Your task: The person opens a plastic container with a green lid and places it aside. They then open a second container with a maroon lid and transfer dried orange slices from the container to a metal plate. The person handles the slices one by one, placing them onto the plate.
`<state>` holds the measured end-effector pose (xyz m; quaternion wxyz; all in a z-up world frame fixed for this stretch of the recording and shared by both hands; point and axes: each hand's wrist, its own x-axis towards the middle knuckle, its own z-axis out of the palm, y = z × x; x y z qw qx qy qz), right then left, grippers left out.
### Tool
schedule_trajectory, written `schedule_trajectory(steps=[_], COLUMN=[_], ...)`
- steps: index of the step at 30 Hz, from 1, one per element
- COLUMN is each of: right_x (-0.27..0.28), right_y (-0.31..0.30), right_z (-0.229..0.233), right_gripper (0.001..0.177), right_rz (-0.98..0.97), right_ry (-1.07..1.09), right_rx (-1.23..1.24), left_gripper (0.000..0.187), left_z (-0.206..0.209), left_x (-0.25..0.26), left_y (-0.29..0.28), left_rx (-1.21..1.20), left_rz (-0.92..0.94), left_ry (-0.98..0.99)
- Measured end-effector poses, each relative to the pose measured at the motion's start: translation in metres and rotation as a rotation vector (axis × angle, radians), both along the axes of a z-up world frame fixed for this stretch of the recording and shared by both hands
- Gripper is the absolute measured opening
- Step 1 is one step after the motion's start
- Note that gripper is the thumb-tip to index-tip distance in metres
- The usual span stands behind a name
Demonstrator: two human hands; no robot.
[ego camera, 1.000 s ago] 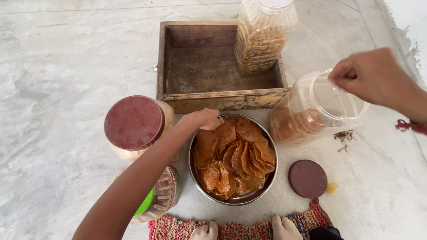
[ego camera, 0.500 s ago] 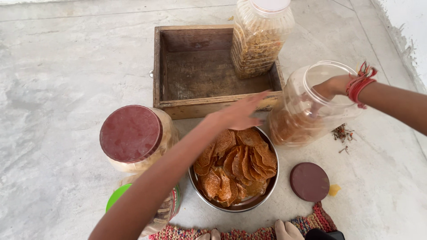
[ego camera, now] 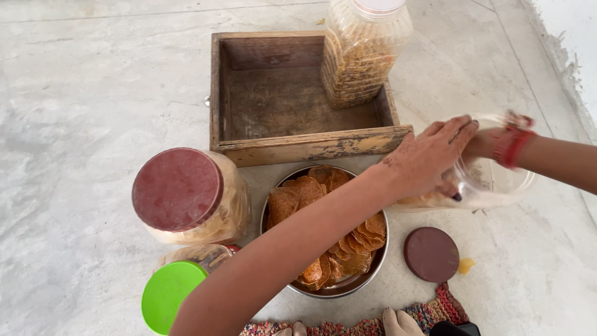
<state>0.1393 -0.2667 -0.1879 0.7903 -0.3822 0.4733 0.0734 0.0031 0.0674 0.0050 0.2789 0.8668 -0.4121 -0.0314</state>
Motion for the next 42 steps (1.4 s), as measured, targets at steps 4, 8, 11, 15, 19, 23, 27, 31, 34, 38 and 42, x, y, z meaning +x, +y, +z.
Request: schedule_trajectory(steps=[4,8,11,15,19,23,27,31,34,38,42], right_x=[-0.029,-0.084,-0.087,-0.083,-0.08,-0.079,-0.076,-0.076,-0.079,-0.083,-0.093], right_y=[-0.016,-0.005,0.002,0.019,0.03,0.037,0.04,0.049,0.06,0.096,0.127], right_z=[-0.051,-0.074,-0.056,-0.028,-0.006,0.006,0.02,0.039,0.064,0.11,0.178], right_gripper=[0.099,0.101,0.096,0.09,0.085,0.079,0.074,0.068,0.065,0.06,0.056], right_rz=[0.144,0.627,1.112,1.48,1.637,1.764,1.916,2.082,2.207,2.32,2.156], right_ry=[-0.402,-0.456,0.043,0.253,0.294,0.297,0.323,0.353,0.333,0.101,-0.213], right_rx=[-0.022,-0.636,-1.214,-1.5,-1.589,-1.653,-1.756,-1.842,-1.878,-1.902,-1.92], left_gripper=[0.128,0.122,0.121,0.117,0.119,0.119,0.119,0.116,0.119,0.12,0.127], left_z=[-0.004,0.004,0.009,0.011,0.009,0.008,0.015,0.021,0.022,0.018,0.015], left_x=[-0.015,-0.026,-0.034,-0.035,-0.033,-0.038,-0.036,-0.032,-0.027,-0.015,0.002], left_y=[-0.005,-0.004,-0.009,-0.016,-0.02,-0.023,-0.023,-0.017,-0.015,-0.011,0.01], left_rx=[-0.036,0.008,-0.055,-0.03,-0.011,-0.018,0.029,0.089,0.1,0.133,0.135], left_rz=[-0.04,-0.073,-0.101,-0.107,-0.115,-0.107,-0.112,-0.094,-0.089,-0.068,0.013], left_ry=[-0.114,-0.085,-0.144,-0.119,-0.163,-0.225,-0.197,-0.133,-0.12,-0.107,-0.051])
